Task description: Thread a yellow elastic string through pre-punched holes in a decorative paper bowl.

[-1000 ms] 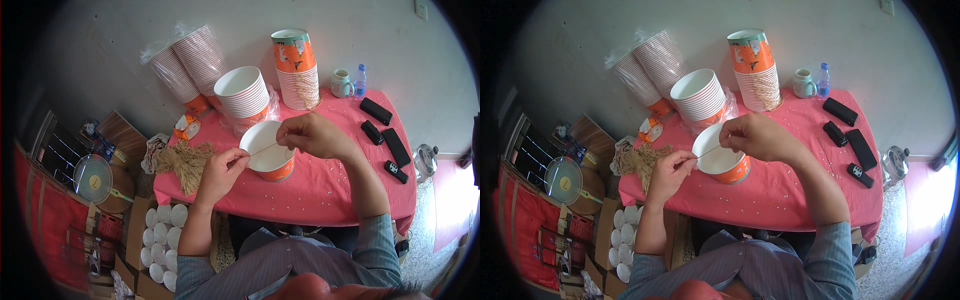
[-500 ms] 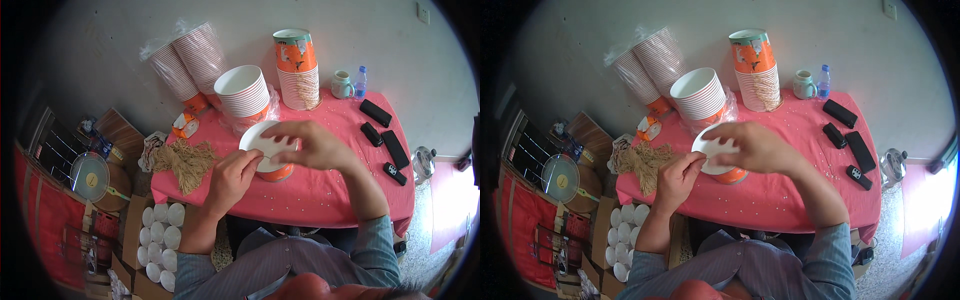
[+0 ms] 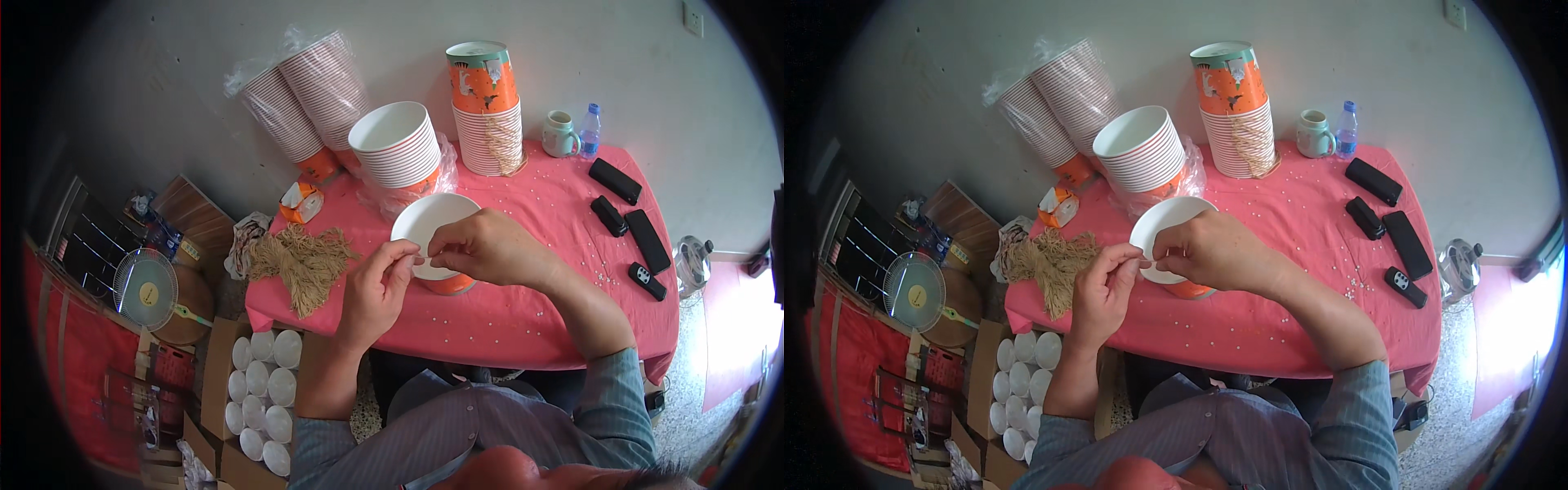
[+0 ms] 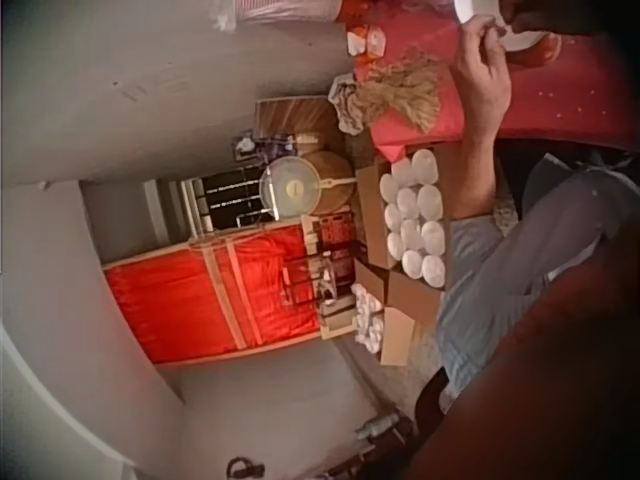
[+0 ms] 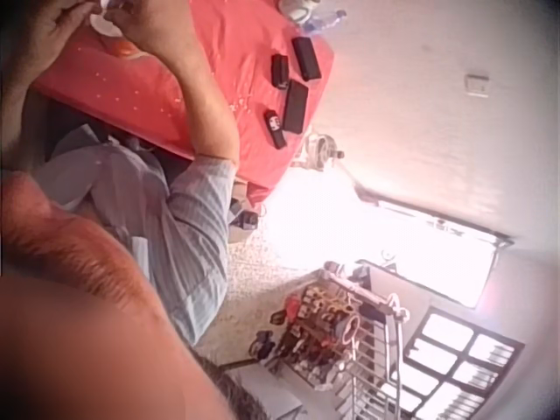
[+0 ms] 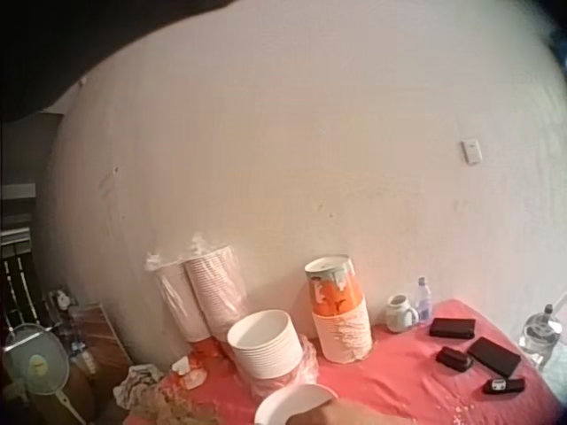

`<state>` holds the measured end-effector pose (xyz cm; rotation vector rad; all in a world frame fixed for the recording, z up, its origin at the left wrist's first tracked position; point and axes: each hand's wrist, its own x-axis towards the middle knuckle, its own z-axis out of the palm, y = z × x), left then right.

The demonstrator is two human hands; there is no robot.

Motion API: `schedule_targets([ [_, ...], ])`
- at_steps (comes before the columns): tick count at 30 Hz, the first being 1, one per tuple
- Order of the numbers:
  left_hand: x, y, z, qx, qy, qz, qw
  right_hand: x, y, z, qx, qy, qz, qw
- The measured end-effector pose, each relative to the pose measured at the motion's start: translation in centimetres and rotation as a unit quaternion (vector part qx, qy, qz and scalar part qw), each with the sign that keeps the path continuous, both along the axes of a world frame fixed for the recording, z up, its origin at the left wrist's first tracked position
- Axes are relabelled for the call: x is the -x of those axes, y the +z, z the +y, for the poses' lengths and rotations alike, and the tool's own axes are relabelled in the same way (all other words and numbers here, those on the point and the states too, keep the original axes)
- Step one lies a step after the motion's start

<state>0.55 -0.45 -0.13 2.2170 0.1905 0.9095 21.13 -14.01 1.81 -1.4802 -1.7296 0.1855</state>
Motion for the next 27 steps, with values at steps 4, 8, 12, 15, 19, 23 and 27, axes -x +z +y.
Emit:
schedule_targets([
  [4,-0.2,0.0,-0.4,-0.029,0.007,0.015,0.999,0.6,-0.9,0.8,0.006,-0.004,-0.01,1.0],
  [8,-0.3,-0.1,-0.3,-0.013,0.014,0.024,1.0,0.6,-2.6,2.1,-0.068,-0.021,0.002,0.997],
  [12,-0.3,-0.9,0.4,-0.032,0.024,0.018,0.999,0.0,-2.8,2.2,-0.079,0.004,0.031,0.996],
  [15,-0.6,-1.7,2.4,0.041,0.089,-0.023,0.995,-0.9,-2.4,2.2,-0.079,-0.057,0.033,0.995],
  [19,-2.1,-4.2,7.6,0.104,0.155,0.025,0.982,-2.9,-3.5,3.9,-0.054,-0.173,0.058,0.982],
  [23,-4.1,-6.9,8.8,0.278,0.045,0.047,0.958,-3.7,-6.9,5.7,-0.029,-0.169,0.14,0.975],
  [27,-4.4,-8.5,8.4,0.321,0.043,-0.005,0.946,-4.0,-7.1,5.7,-0.013,-0.17,0.187,0.968],
])
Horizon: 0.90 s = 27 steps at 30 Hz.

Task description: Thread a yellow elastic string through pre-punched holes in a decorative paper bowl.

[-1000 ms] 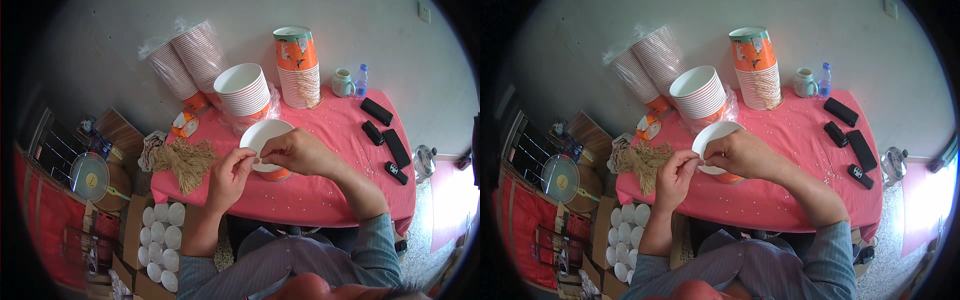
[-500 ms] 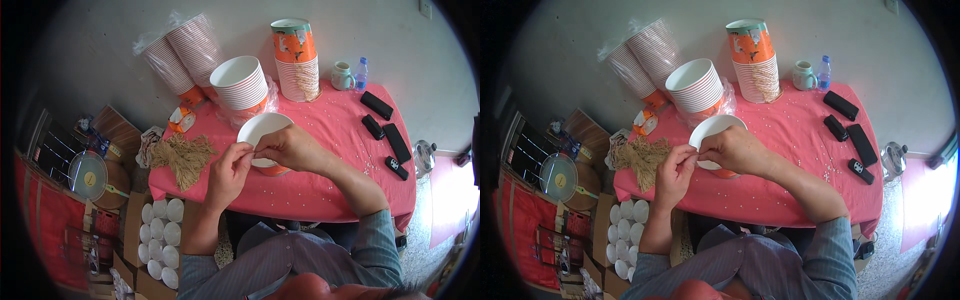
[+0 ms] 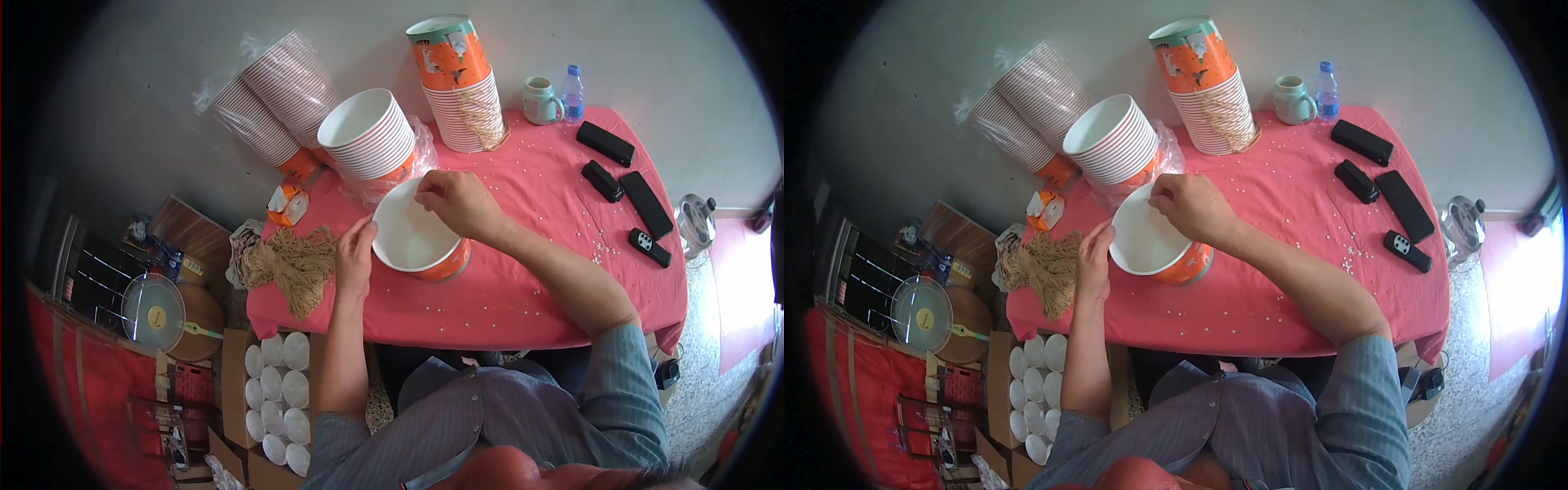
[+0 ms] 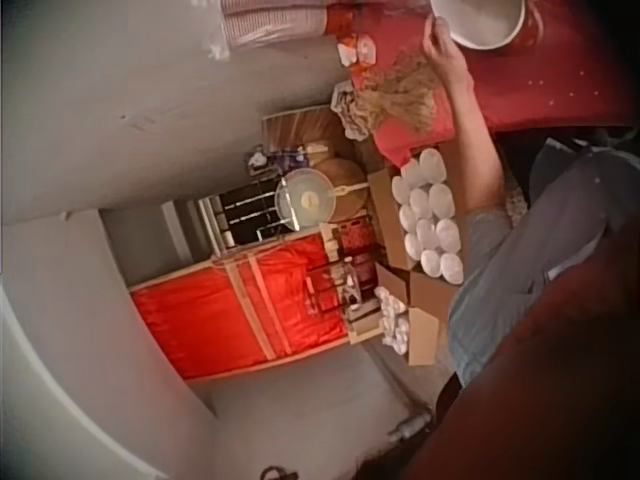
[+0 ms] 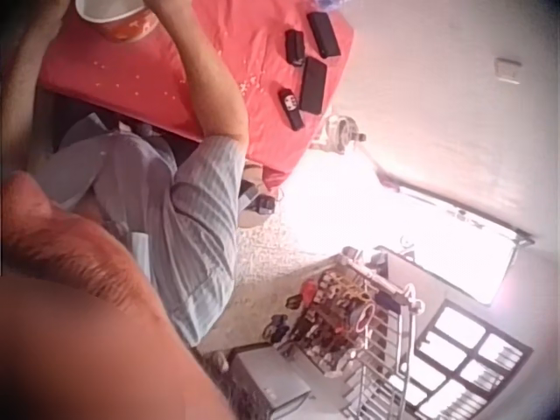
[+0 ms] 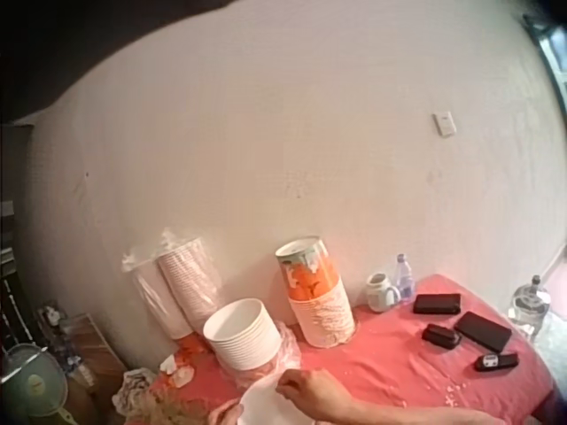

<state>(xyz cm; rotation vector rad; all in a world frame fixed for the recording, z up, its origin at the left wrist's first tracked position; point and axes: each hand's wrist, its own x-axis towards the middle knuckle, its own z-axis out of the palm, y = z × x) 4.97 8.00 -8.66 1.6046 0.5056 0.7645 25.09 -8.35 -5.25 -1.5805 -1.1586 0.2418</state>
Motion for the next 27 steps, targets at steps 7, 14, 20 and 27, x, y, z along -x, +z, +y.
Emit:
schedule_targets([
  [7,-0.5,-1.9,0.0,0.144,-0.053,-0.061,0.986,-0.4,0.0,0.1,-0.001,-0.005,0.012,1.0],
  [14,1.1,-2.6,-0.7,0.041,0.038,-0.013,0.998,-0.5,-0.5,0.4,-0.025,-0.028,0.005,0.999],
  [20,2.3,-0.4,-5.4,-0.029,0.015,-0.117,0.993,1.2,-0.4,0.4,-0.135,-0.049,-0.023,0.989],
  [27,4.4,3.8,-6.6,-0.44,-0.024,-0.106,0.891,2.9,0.6,-0.6,-0.182,0.05,0.045,0.981],
])
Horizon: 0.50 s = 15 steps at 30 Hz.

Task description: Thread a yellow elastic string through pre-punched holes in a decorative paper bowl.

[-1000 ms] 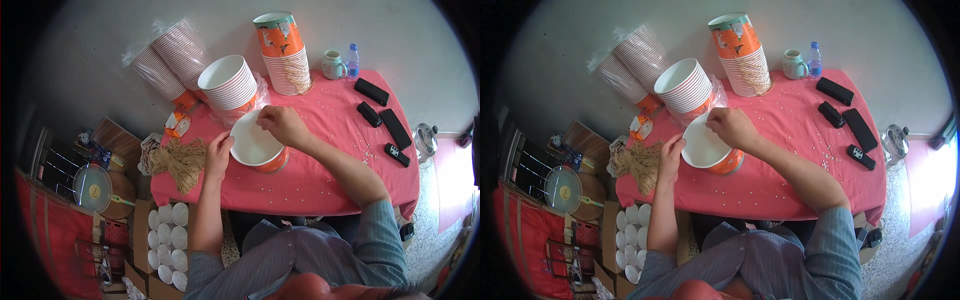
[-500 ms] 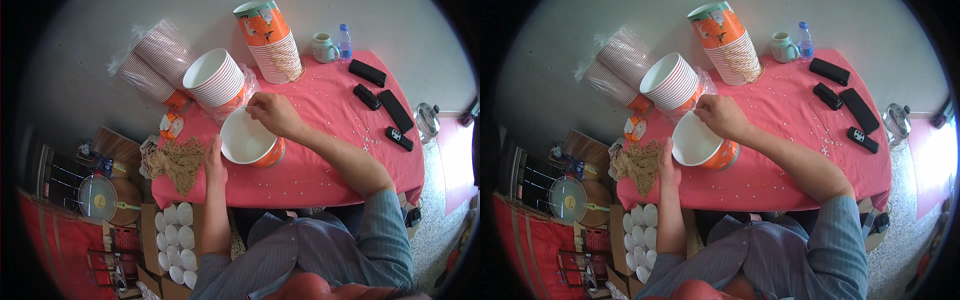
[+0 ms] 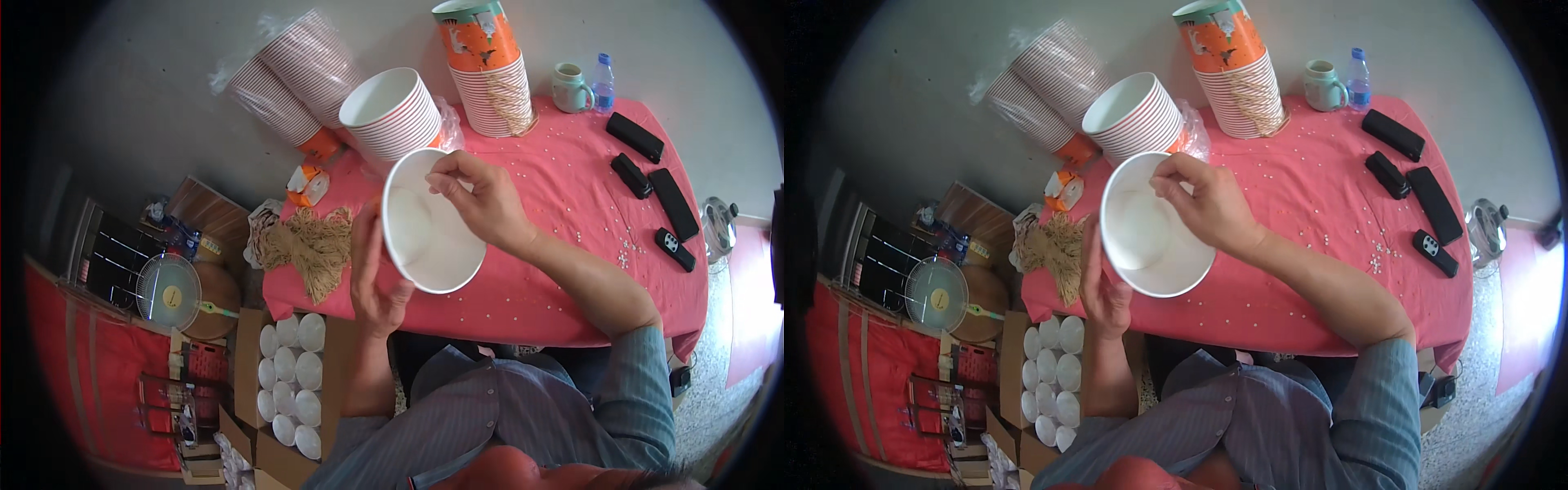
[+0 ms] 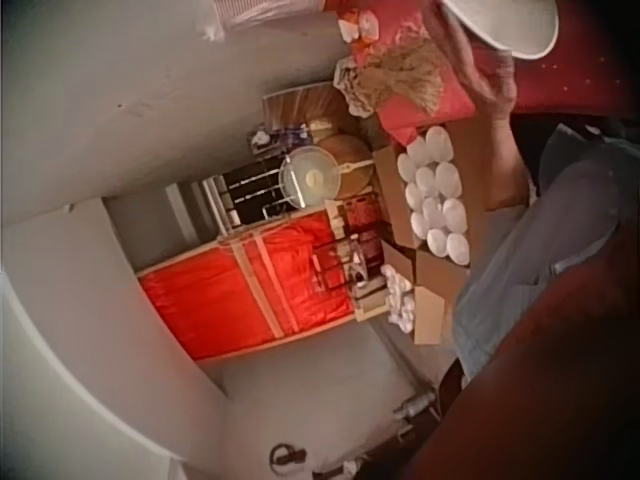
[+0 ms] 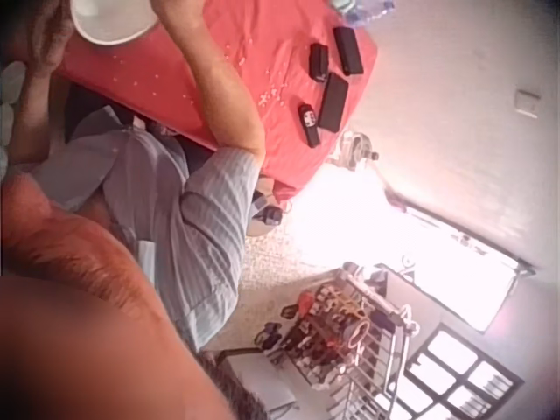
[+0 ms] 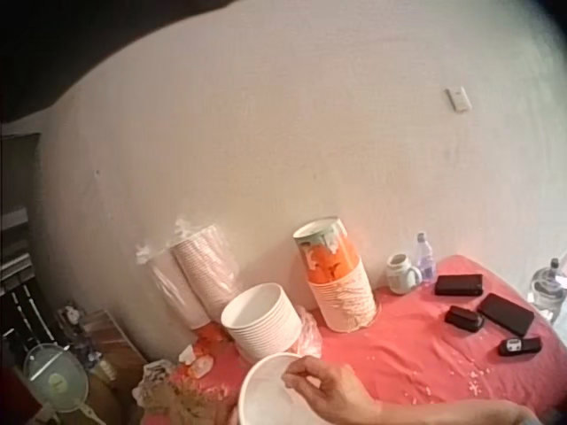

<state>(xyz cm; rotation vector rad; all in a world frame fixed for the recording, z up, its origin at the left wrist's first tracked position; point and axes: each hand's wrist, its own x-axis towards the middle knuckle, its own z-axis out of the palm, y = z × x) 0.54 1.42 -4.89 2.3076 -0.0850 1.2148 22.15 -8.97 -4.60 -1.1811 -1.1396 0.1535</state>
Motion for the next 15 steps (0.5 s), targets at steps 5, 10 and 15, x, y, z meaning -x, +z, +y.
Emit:
schedule_targets([
  [5,-0.5,0.5,-1.6,-0.08,0.063,0.078,0.992,-3.7,-4.0,2.2,0.038,0.221,0.213,0.951],
  [10,-2.0,-0.3,-3.3,-0.065,0.075,0.105,0.989,-5.2,-6.6,3.1,0.067,0.272,0.351,0.893],
  [15,-2.8,-1.5,-2.9,-0.058,0.066,0.101,0.991,-6.2,-8.0,3.6,0.056,0.282,0.366,0.885],
])
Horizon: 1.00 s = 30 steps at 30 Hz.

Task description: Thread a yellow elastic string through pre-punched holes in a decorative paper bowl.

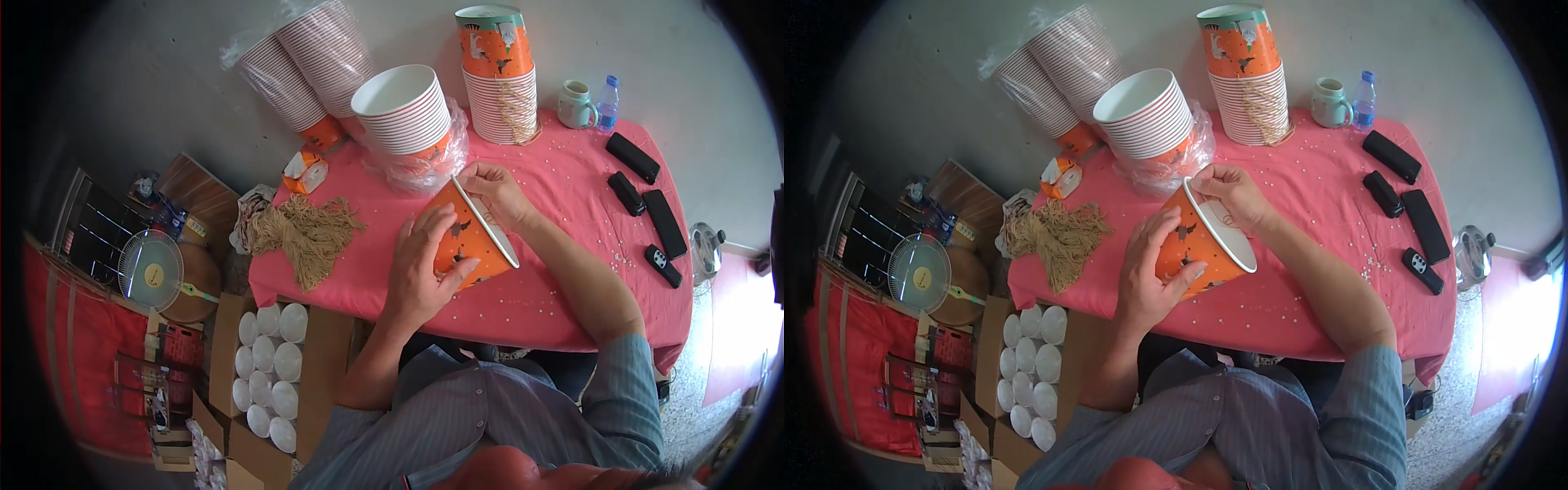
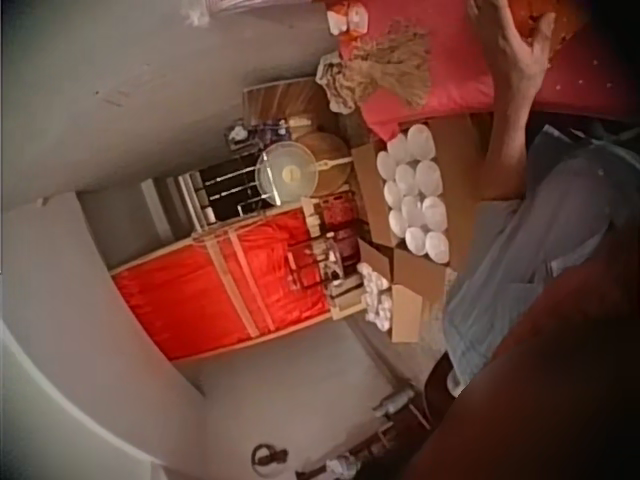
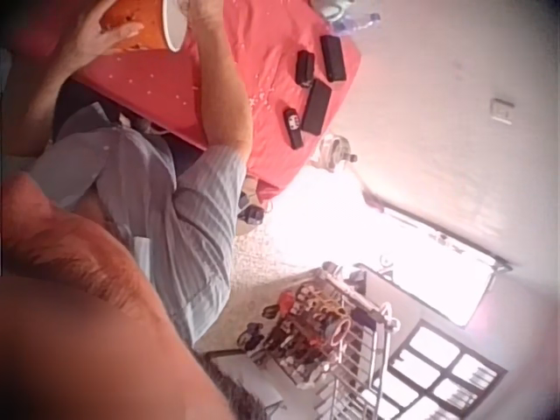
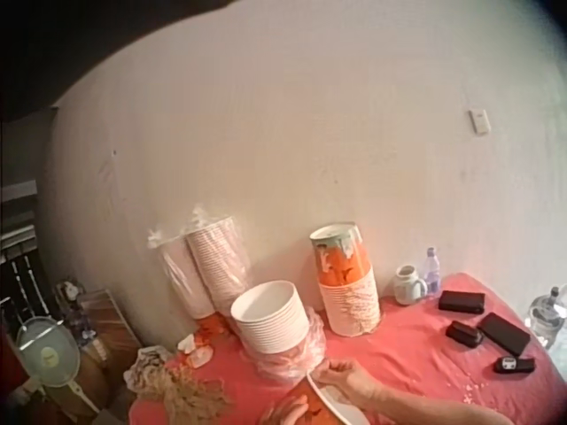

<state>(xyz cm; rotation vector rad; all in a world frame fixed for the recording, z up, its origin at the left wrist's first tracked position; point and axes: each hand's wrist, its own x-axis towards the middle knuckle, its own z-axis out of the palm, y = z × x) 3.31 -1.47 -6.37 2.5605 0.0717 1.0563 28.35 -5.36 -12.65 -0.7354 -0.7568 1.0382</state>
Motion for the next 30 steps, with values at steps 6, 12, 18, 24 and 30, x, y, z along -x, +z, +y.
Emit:
schedule_targets([
  [6,-0.2,-0.2,0.3,-0.067,-0.01,-0.027,0.997,0.1,0.2,-0.1,0.013,0.008,0.009,1.0],
  [12,-0.1,-0.4,0.0,-0.086,0.022,-0.033,0.995,0.5,1.0,-0.3,0.028,-0.013,-0.011,0.999],
  [18,0.4,-0.4,-0.4,-0.099,0.06,-0.031,0.993,0.1,3.7,-1.5,0.048,-0.058,-0.141,0.987],
  [24,1.3,-0.7,-0.3,-0.029,0.088,-0.048,0.995,1.5,7.9,-2.9,0.102,-0.138,-0.298,0.939],
  [30,2.2,-3.1,0.4,0.079,0.114,-0.1,0.985,4.3,9.8,-4.6,0.062,-0.281,-0.558,0.778],
])
